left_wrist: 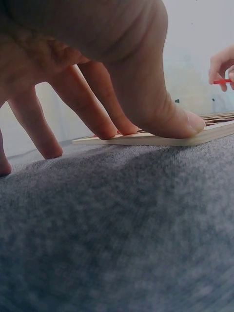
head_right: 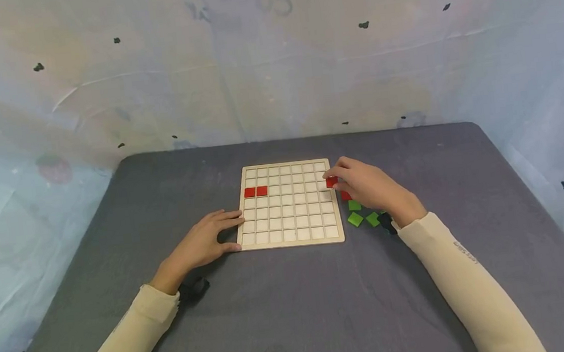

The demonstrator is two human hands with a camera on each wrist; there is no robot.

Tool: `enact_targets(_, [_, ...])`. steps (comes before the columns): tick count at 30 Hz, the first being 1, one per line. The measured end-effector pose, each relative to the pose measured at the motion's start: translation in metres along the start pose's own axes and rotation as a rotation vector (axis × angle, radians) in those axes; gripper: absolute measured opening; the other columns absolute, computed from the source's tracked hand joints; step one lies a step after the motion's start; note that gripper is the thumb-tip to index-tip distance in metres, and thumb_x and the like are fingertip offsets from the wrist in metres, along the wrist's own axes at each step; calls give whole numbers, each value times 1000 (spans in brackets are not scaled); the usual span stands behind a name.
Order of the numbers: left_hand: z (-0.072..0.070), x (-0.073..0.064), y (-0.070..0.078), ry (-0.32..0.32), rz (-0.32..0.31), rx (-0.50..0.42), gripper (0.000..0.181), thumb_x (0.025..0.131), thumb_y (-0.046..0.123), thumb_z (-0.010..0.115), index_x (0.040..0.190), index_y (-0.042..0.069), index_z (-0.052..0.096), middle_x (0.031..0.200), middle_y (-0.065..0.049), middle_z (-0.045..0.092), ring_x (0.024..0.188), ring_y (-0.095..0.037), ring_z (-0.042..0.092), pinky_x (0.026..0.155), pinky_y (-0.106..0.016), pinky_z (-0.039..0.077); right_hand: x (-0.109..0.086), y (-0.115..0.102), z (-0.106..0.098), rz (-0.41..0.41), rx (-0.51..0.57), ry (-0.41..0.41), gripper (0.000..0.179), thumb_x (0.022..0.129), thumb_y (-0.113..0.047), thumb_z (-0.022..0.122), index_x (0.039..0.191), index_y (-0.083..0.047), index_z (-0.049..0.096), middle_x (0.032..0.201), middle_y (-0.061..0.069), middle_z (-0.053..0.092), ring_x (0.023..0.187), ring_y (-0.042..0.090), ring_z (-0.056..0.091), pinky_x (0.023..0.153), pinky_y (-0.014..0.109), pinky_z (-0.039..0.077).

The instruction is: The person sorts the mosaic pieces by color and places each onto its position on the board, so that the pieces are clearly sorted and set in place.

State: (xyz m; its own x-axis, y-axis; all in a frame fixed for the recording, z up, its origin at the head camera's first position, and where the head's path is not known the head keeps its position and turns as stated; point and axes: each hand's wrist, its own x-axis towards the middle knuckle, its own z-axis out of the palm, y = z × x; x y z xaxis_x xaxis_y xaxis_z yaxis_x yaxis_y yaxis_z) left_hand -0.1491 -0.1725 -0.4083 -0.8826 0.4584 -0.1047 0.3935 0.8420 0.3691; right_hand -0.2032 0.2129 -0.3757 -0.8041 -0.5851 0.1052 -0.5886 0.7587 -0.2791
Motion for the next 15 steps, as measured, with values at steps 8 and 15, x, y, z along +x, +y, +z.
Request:
enact_targets(8, [-1, 1, 2, -2, -2, -1, 68, 84, 37, 78, 144, 16, 55, 156, -2, 45, 147, -39, 35, 119, -60, 30, 25, -16, 1, -16, 2, -15, 33, 97, -15, 66, 130, -14, 64, 117, 4, 60, 85, 14, 57, 69, 30, 50])
enact_targets(15, [-1, -1, 0, 2, -2, -2, 67, 84, 37, 79, 144, 16, 55, 156, -2, 45, 147, -39, 35, 119, -60, 30, 43, -25, 6, -44, 35, -18, 34, 96, -15, 67, 130, -15, 65, 116, 2, 60, 95, 15, 62, 79, 35, 55])
